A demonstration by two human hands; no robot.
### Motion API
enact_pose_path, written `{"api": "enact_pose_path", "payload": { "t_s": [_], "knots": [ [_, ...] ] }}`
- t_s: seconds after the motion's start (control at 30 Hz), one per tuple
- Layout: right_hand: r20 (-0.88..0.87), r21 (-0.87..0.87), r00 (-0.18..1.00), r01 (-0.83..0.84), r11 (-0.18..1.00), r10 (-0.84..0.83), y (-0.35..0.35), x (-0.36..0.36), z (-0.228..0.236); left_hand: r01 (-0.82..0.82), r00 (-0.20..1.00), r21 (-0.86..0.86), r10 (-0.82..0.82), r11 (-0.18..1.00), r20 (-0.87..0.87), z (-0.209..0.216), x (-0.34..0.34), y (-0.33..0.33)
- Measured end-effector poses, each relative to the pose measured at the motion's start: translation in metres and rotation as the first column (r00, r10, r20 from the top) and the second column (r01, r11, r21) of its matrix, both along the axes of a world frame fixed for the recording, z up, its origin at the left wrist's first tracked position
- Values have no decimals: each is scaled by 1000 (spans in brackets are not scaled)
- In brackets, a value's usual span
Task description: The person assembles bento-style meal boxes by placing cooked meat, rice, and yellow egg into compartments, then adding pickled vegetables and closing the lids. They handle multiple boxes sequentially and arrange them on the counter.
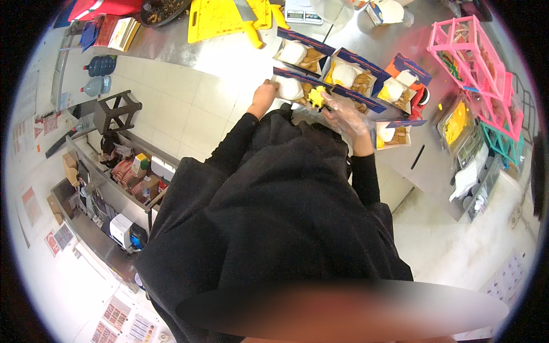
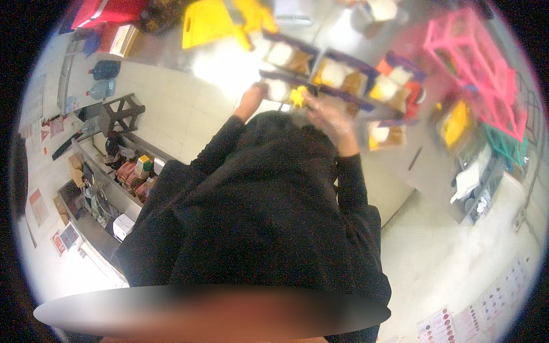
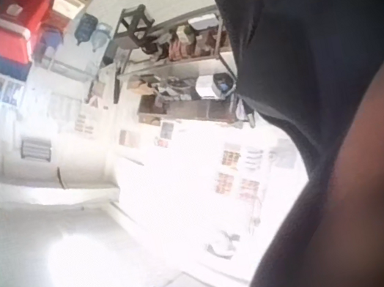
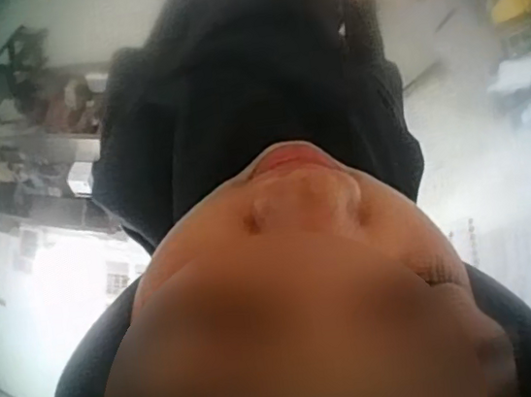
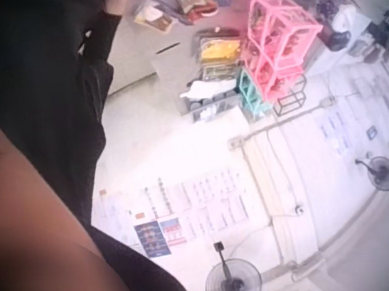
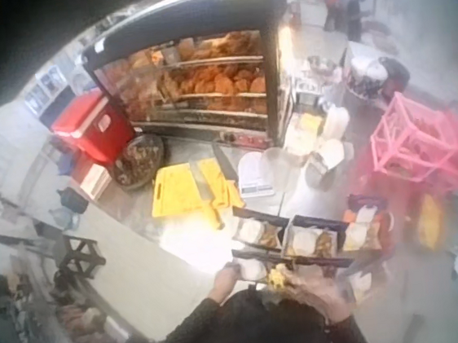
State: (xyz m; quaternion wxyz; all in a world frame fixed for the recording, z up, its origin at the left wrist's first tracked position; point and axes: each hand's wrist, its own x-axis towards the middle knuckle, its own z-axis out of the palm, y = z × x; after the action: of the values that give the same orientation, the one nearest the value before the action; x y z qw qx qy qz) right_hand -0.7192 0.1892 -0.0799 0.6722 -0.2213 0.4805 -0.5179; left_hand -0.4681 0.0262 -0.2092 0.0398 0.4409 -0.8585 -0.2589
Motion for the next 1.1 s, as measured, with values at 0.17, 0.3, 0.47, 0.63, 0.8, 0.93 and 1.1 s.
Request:
{"api": "enact_pose_path", "payload": {
  "t_s": [0.17, 0.3, 0.47, 0.63, 0.8, 0.93, 1.1],
  "knots": [
    [-596, 441, 649, -228, 868, 473, -31, 45, -42, 152, 985, 137, -138, 979, -108, -12, 5, -6],
    [-795, 410, 446, -106, 906, 411, -60, 72, -48, 43, 985, 174, -13, 984, -173, -2, 3, -10],
    [-894, 372, 227, -108, 922, 387, -79, 119, -27, -77, 893, 422, 250, 903, -373, 17, 10, -18],
    [-899, 367, 241, -39, 929, 365, -81, 135, -30, -88, 877, 569, 334, 818, -345, 30, 15, -19],
    [-871, 155, 453, -115, 981, 190, -72, 104, -55, -89, 849, 626, 388, 775, -359, 23, 13, -19],
    [-383, 160, 901, -154, 975, 205, -32, 54, -45, -43, 785, 676, 444, 735, -433, 11, 17, -18],
    [246, 180, 918, 271, 946, -310, 63, -72, 2, -29, 790, 688, 439, 725, -429, -2, 18, -20]
  ]
}}
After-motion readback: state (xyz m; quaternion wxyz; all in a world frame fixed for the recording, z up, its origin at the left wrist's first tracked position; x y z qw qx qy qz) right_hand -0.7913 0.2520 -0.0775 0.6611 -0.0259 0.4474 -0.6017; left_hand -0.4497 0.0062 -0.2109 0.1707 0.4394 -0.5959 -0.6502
